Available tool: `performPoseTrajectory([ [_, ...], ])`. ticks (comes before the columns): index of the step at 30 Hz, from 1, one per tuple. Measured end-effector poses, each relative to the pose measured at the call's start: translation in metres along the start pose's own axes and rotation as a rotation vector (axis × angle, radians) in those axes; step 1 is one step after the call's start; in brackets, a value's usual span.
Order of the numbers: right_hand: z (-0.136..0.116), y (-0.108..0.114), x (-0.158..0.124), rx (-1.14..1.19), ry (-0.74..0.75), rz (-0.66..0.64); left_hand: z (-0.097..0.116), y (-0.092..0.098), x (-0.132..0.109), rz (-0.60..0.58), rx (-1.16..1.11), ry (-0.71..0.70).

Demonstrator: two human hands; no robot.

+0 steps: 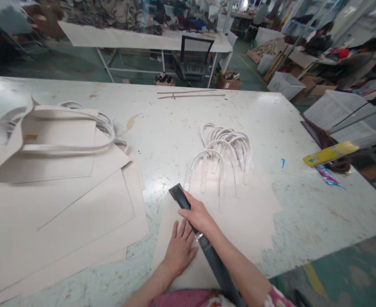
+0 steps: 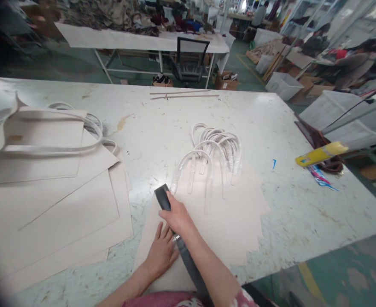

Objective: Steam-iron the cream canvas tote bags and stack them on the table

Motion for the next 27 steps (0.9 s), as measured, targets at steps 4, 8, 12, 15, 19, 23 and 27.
performPoseTrajectory([
  [4,0.061,0.036,-0.082,0.174,-0.207,0.134,-0.015,0.010,0.026,0.198,-0.106,0.063],
  [8,0.103,0.052,-0.113,0.285,-0.382,0.214,-0.039,0.031,0.089,0.383,-0.136,0.394],
  [12,0.108,0.055,-0.098,0.378,-0.328,0.306,-0.049,0.048,0.147,0.288,-0.135,0.612],
  [15,0.110,0.064,-0.094,0.433,-0.305,0.412,-0.048,0.059,0.166,0.220,-0.169,0.573],
  [19,0.124,0.087,-0.098,0.509,-0.372,0.444,-0.037,0.073,0.156,0.104,-0.268,0.367],
  [23,0.140,0.107,-0.092,0.546,-0.369,0.470,-0.003,0.080,0.123,-0.133,-0.321,0.074],
  [27,0.155,0.120,-0.094,0.560,-0.326,0.591,0.039,0.071,0.080,-0.197,-0.125,-0.216],
])
Point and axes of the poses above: each hand's wrist, its own x-axis towards the middle knuckle, its own y-axis out of the back of the hand, z = x × y, the point moved 1 cm from there along x, towards the middle knuckle, and after that the axes turned 7 degrees about -x, right-handed, at the moved point
